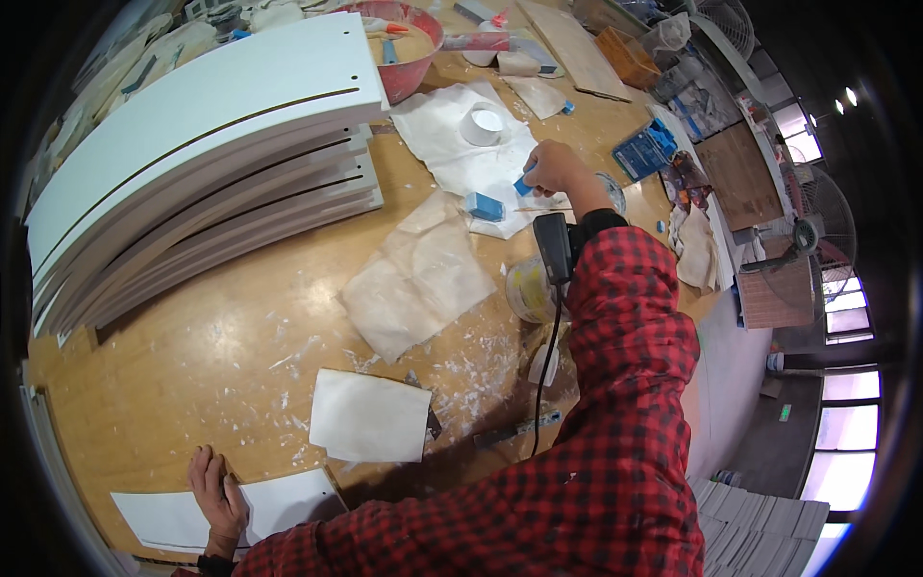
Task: The recorder scrapes residue off a white wood panel with a utility knife and wipes it clean with a rag.
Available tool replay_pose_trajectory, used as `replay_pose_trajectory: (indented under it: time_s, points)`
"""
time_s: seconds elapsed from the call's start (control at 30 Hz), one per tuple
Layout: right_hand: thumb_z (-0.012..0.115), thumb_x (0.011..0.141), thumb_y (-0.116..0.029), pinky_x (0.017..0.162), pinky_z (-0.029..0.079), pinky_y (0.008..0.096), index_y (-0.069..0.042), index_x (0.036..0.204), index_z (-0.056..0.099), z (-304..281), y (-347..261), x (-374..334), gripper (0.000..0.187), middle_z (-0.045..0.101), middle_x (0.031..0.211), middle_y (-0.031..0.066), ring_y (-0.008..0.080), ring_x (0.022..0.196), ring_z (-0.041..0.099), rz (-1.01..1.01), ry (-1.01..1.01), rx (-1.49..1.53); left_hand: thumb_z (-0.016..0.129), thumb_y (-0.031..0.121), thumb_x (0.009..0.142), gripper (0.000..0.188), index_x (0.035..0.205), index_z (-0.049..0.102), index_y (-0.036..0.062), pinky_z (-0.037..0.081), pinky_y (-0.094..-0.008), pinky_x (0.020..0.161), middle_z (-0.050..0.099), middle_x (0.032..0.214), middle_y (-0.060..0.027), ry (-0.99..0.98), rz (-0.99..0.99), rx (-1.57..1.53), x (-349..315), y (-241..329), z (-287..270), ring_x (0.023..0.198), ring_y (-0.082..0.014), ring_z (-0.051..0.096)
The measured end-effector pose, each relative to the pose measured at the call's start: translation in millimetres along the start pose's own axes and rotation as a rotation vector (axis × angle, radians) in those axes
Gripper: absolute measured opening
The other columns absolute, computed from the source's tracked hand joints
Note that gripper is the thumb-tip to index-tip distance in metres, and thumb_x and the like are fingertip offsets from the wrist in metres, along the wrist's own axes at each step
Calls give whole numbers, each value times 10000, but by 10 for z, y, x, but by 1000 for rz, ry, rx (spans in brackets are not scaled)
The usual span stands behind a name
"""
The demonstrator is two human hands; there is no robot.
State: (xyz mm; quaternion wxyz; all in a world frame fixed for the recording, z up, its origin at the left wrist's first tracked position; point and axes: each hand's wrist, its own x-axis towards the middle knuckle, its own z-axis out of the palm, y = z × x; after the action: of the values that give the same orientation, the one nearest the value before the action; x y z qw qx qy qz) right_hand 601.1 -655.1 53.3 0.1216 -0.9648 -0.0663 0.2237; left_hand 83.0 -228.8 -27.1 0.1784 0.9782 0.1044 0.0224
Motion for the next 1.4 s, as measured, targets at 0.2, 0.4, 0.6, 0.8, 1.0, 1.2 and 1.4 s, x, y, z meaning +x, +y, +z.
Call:
replay_pose_trajectory:
  time_s: [0.2, 0.4, 0.6, 0.8, 1.0, 1.2, 1.4]
  points:
    - [629, 834, -199, 582, 500, 236, 9, 1101, 589, -126, 187, -208, 341, 566, 680, 5, 83, 586, 544, -50, 93, 853, 485, 122, 809, 293, 1069, 539, -4, 282, -483, 1002, 489, 1213, -188, 26, 21, -36, 52, 21, -3, 1165, -399, 417]
    - [548, 903, -189, 635, 467, 209, 6, 1249, 457, -53, -488, -1083, 408, 535, 779, 9, 74, 664, 513, -426, 13, 1342, 506, 80, 787, 296, 1069, 538, -3, 294, -476, 988, 490, 1202, -195, 52, 24, -47, -36, 45, -69, 1153, -397, 422]
    - [557, 887, -153, 611, 477, 247, 8, 1134, 511, 695, -949, -1990, 299, 553, 775, 32, 97, 628, 524, -410, -49, 1690, 536, 50, 780, 328, 1105, 536, 4, 311, -463, 978, 497, 1203, -185, 137, 134, -59, -23, -46, 57, 1136, -382, 437]
    - [552, 883, -134, 529, 459, 253, -7, 1079, 480, 1926, -1320, -2926, 245, 594, 800, 75, 95, 580, 512, -91, -144, 1677, 540, 67, 802, 322, 1119, 537, 14, 291, -407, 997, 483, 1234, -147, 108, 113, -68, -2, 31, 11, 1194, -316, 417]
    - [576, 851, -116, 491, 408, 225, -19, 1154, 449, 2774, -1587, -3369, 342, 540, 757, 38, 70, 550, 474, -30, 53, 1327, 533, 105, 827, 293, 1111, 556, 36, 278, -402, 1007, 498, 1218, -130, 134, 147, -86, -45, -50, 69, 1194, -296, 419]
    - [565, 821, -131, 540, 414, 246, -27, 1152, 472, 3032, -1823, -3309, 360, 528, 751, 40, 102, 615, 489, -163, 305, 1142, 527, 114, 839, 265, 1089, 568, 36, 284, -395, 999, 509, 1204, -117, 167, 167, -120, -88, -117, 60, 1180, -278, 432]
    - [563, 814, -157, 598, 449, 318, -69, 1155, 477, 3079, -1812, -3267, 363, 549, 730, 105, 173, 623, 535, -229, 318, 932, 511, 132, 845, 263, 1087, 578, 53, 288, -378, 998, 515, 1201, -95, 158, 138, -93, -61, -47, 80, 1165, -260, 446]
